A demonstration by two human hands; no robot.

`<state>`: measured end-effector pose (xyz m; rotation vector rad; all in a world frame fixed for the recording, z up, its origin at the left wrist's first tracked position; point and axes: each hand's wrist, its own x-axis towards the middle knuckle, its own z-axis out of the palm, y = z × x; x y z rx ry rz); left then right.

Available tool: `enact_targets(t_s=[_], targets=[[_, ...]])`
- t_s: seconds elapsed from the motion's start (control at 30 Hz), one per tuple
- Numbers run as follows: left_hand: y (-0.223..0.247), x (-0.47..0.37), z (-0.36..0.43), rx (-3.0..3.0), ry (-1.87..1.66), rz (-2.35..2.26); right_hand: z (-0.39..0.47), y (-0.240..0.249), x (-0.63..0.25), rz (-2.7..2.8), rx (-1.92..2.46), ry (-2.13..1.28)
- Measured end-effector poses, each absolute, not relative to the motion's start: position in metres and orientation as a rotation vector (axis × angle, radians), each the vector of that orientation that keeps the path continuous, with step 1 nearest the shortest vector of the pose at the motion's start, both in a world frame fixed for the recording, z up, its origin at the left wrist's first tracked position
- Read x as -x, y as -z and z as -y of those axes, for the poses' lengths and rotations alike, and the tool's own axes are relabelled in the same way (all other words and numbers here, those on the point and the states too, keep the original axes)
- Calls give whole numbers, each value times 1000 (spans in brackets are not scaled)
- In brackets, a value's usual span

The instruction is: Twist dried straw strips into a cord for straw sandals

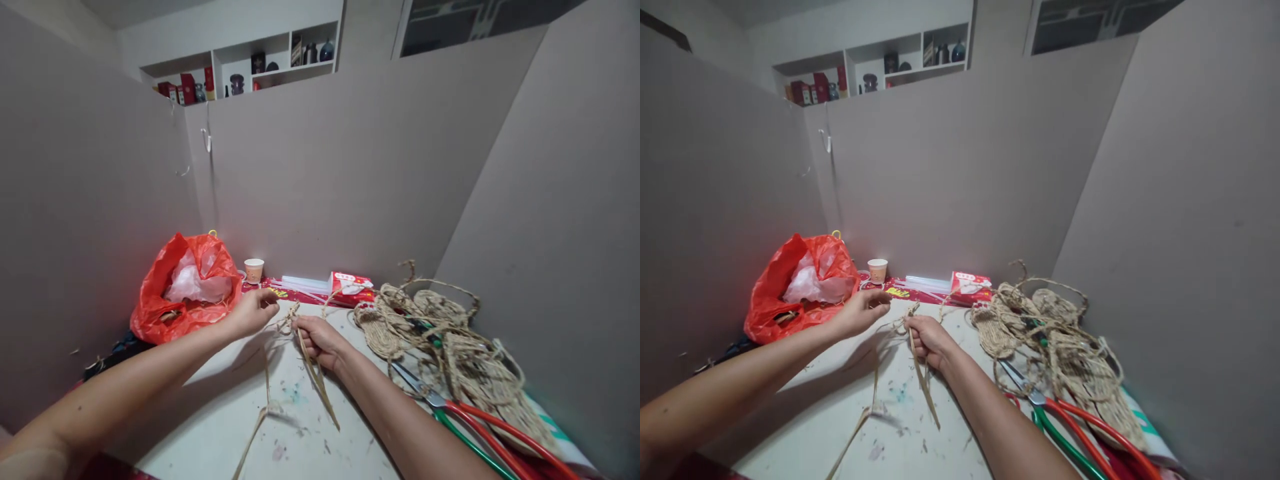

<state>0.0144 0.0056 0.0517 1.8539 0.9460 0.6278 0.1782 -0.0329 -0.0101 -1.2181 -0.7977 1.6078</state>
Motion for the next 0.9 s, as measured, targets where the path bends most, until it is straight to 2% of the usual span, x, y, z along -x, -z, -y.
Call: enact_targets(t_s=[0.23, 0.5, 0.9], targets=[[-23, -41, -24, -1551, -322, -854, 32, 14, -185, 892, 1178, -1683], [-5, -38, -30, -1402, -348, -749, 40, 4, -192, 1029, 1164, -1699], [6, -36, -35, -1309, -408, -744, 45, 4, -187, 1271, 1403, -1468]])
